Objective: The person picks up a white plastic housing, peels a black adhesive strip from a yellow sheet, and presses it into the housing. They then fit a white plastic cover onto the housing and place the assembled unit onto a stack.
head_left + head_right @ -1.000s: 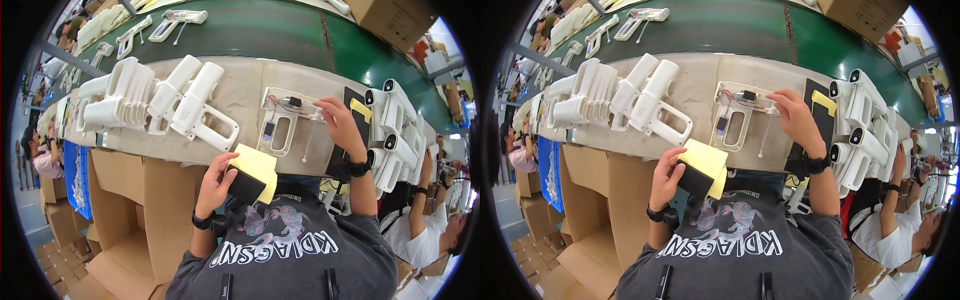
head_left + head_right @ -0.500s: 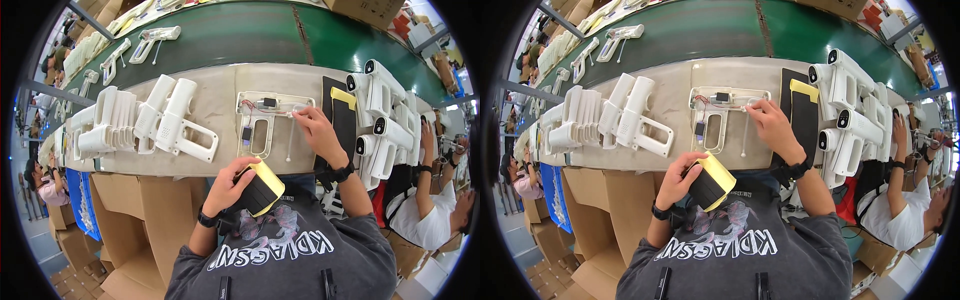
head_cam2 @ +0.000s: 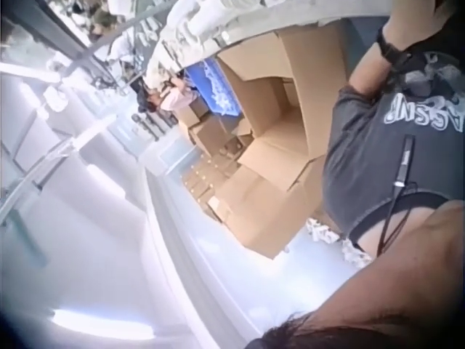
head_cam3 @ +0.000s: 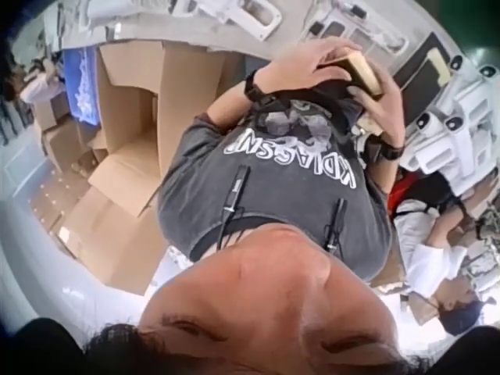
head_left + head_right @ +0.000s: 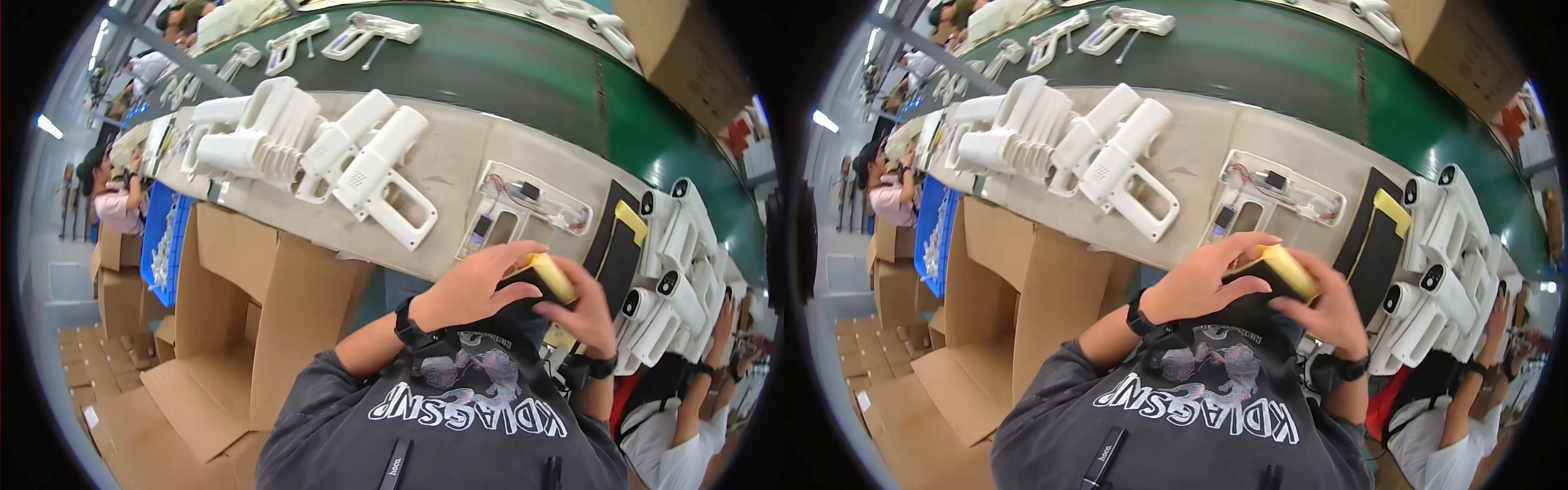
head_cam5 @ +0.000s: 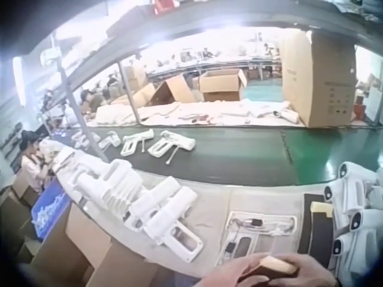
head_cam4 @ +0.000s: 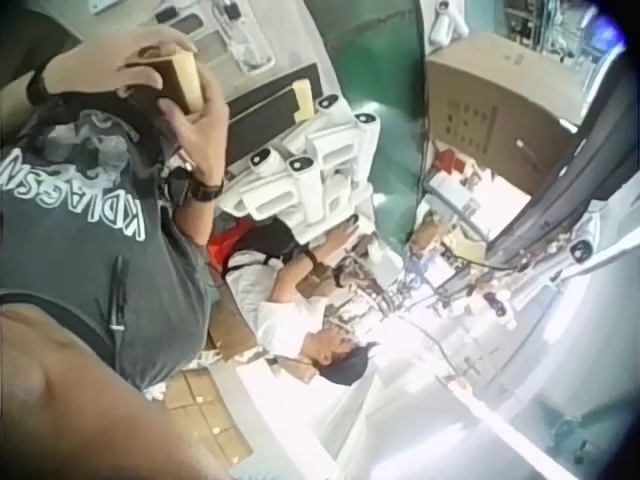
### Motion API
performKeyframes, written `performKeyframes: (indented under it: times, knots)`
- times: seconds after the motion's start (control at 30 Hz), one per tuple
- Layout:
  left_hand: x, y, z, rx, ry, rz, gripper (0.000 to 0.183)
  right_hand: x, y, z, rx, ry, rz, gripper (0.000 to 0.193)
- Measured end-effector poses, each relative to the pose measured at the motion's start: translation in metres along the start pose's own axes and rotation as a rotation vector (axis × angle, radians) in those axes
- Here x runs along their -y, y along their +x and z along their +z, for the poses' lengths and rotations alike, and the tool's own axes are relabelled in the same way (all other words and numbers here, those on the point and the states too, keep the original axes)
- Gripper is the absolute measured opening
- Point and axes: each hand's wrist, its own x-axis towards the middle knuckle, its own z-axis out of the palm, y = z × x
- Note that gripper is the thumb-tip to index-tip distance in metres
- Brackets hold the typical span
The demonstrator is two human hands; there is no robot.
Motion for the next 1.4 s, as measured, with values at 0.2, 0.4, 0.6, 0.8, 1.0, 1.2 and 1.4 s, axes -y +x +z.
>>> performKeyframes:
  times: [0.2,0.4,0.6,0.8,1.0,1.2,1.4]
  knots:
    - [0.04,0.013,-0.103,-0.68,0.908,0.12,0.054,-0.043,-0.034,-0.104,-0.419,-0.096,0.085,0.058]
    - [0.106,-0.006,-0.157,-0.566,1.133,-0.462,0.089,-0.049,-0.03,-0.1,-0.685,-1.304,-0.013,0.047]
    - [0.092,0.008,-0.161,-0.57,1.155,-0.541,0.087,0.005,-0.009,-0.064,-0.499,-0.668,-0.199,0.039]
    - [0.013,0.012,-0.131,-0.341,0.833,-0.16,0.085,0.001,-0.003,-0.067,-0.484,-0.584,-0.299,0.038]
    - [-0.014,0.075,-0.086,0.122,0.764,0.139,0.084,-0.001,0.024,-0.064,-0.327,-0.624,-0.372,0.066]
    - [0.02,0.123,-0.072,0.313,0.817,0.154,0.083,-0.036,0.047,-0.075,-0.317,-0.652,-0.26,0.074]
    - [0.033,0.141,-0.058,0.39,0.856,0.127,0.082,-0.059,0.053,-0.081,-0.311,-0.648,-0.18,0.068]
